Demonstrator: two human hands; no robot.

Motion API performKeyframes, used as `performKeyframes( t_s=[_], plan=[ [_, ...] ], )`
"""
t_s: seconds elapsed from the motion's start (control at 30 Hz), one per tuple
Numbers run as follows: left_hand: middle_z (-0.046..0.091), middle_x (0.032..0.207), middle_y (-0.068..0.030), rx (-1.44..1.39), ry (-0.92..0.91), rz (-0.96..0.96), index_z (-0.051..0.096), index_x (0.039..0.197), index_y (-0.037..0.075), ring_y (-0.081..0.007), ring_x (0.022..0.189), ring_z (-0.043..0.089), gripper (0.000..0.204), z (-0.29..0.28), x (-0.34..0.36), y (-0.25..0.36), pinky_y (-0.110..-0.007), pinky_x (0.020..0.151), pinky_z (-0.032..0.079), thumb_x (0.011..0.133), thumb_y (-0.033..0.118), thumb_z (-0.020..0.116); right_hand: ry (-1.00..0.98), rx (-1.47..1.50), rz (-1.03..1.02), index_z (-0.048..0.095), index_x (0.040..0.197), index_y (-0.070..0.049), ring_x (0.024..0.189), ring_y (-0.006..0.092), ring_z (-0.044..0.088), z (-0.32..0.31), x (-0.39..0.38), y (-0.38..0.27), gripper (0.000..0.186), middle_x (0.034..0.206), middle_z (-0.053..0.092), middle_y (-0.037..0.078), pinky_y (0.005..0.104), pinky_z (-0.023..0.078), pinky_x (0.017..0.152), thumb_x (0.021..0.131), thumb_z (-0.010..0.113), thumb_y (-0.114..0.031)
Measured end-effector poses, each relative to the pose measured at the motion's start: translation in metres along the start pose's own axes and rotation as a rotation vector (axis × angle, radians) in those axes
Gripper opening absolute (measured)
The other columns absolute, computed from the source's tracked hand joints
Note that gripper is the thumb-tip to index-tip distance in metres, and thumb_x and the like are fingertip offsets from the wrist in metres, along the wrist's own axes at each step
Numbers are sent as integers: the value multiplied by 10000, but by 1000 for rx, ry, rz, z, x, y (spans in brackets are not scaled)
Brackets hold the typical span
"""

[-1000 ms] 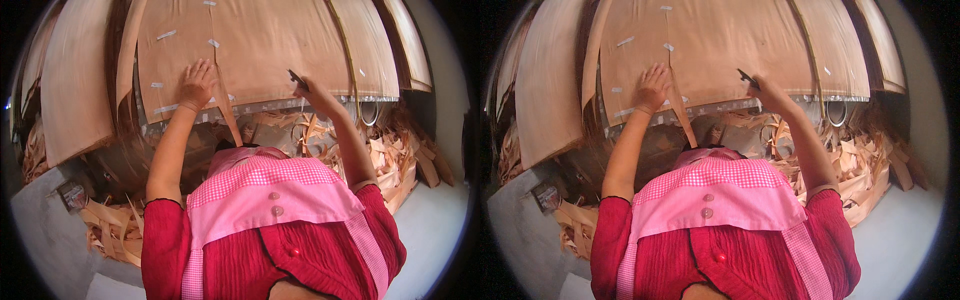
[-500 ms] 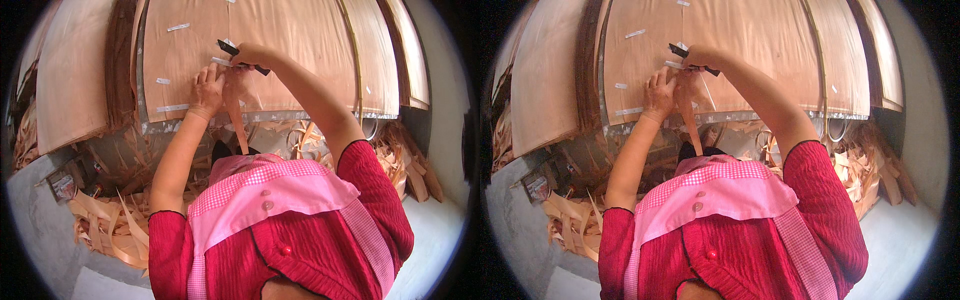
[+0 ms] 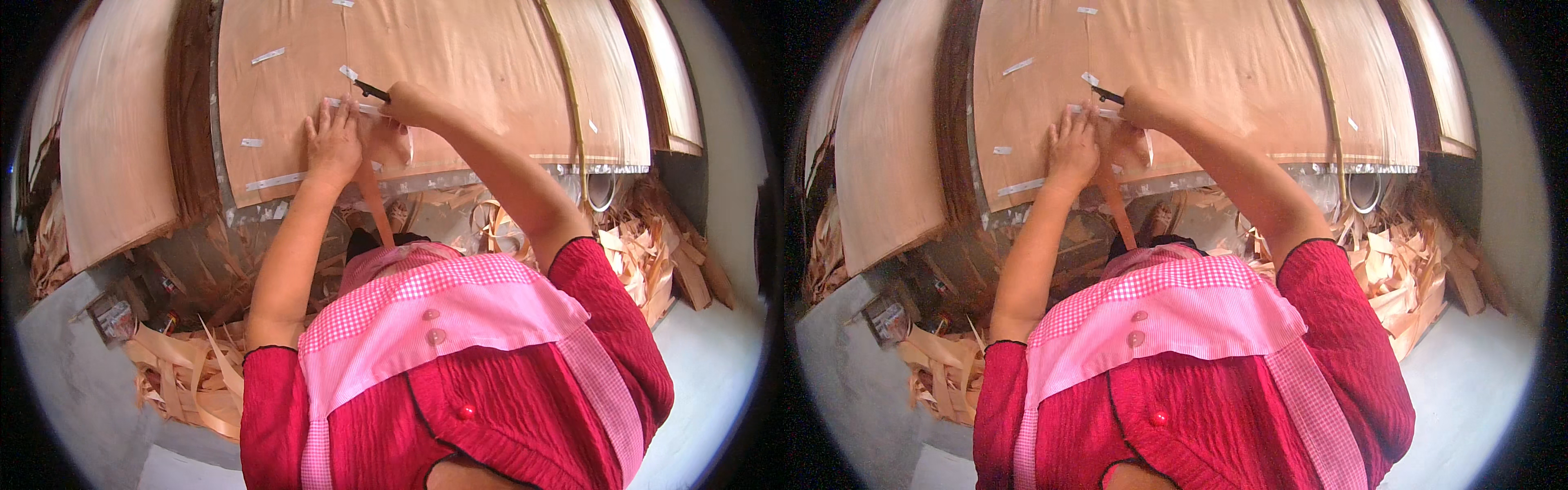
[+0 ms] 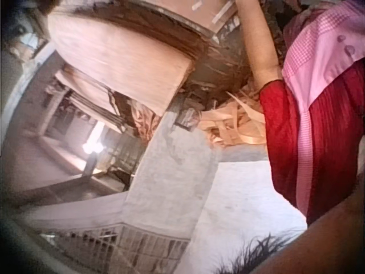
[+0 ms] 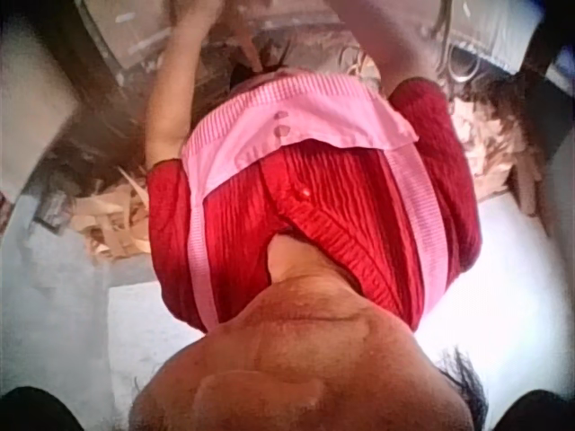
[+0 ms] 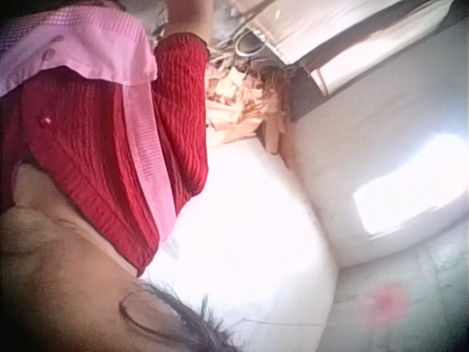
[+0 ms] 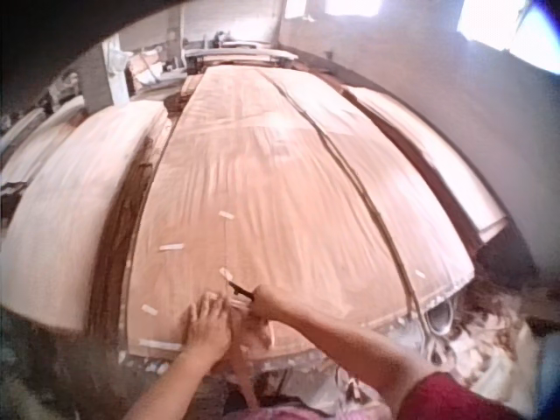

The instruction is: The person trims and cuts sheets of wood veneer using a small utility knife, frequently using a long flexible strip of wood as a guide for long cuts.

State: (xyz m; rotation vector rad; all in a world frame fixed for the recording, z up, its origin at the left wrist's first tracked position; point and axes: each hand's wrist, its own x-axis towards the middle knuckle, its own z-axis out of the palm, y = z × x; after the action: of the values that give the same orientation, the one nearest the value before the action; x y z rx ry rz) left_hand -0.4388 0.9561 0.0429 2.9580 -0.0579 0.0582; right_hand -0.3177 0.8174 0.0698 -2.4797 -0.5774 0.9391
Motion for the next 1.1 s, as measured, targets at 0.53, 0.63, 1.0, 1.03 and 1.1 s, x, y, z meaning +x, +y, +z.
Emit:
performKeyframes(
  t_s=[0.53,0.63,1.0,1.03,1.1],
  plan=[
    [343,1302,-149,-378,345,-161,389,1233,65,-344,1223,272,530,17,-52,-2,-476,1016,188,766,233,577,-149,596,-58,621,775,-32,495,78,461,17,-81,2,249,574,543,0,238,349,456,794,600,-280],
    [383,1234,-186,-349,385,-218,416,1166,-6,-344,1170,331,566,19,-84,15,-443,993,250,725,267,641,-295,690,-169,606,843,-26,469,63,440,38,-61,-18,216,566,517,-4,209,321,422,810,571,-236],
    [328,1348,-91,21,285,-133,401,1249,37,-311,1232,299,539,30,-96,12,-505,990,196,834,370,482,-107,383,-14,617,678,24,470,174,539,55,-54,4,253,538,573,82,308,419,467,704,625,-227],
    [324,1354,-78,19,267,-161,406,1248,40,-300,1238,291,540,28,-98,13,-524,987,185,834,379,479,-92,355,-14,617,679,27,477,174,548,46,-63,4,246,543,578,87,306,425,472,701,628,-218],
    [315,1356,-97,1,188,-194,405,1245,30,-304,1254,259,564,12,-96,24,-537,993,152,821,393,490,-99,240,23,615,664,-13,475,162,539,34,-74,12,242,530,567,62,296,418,473,723,602,-247]
  ],
)
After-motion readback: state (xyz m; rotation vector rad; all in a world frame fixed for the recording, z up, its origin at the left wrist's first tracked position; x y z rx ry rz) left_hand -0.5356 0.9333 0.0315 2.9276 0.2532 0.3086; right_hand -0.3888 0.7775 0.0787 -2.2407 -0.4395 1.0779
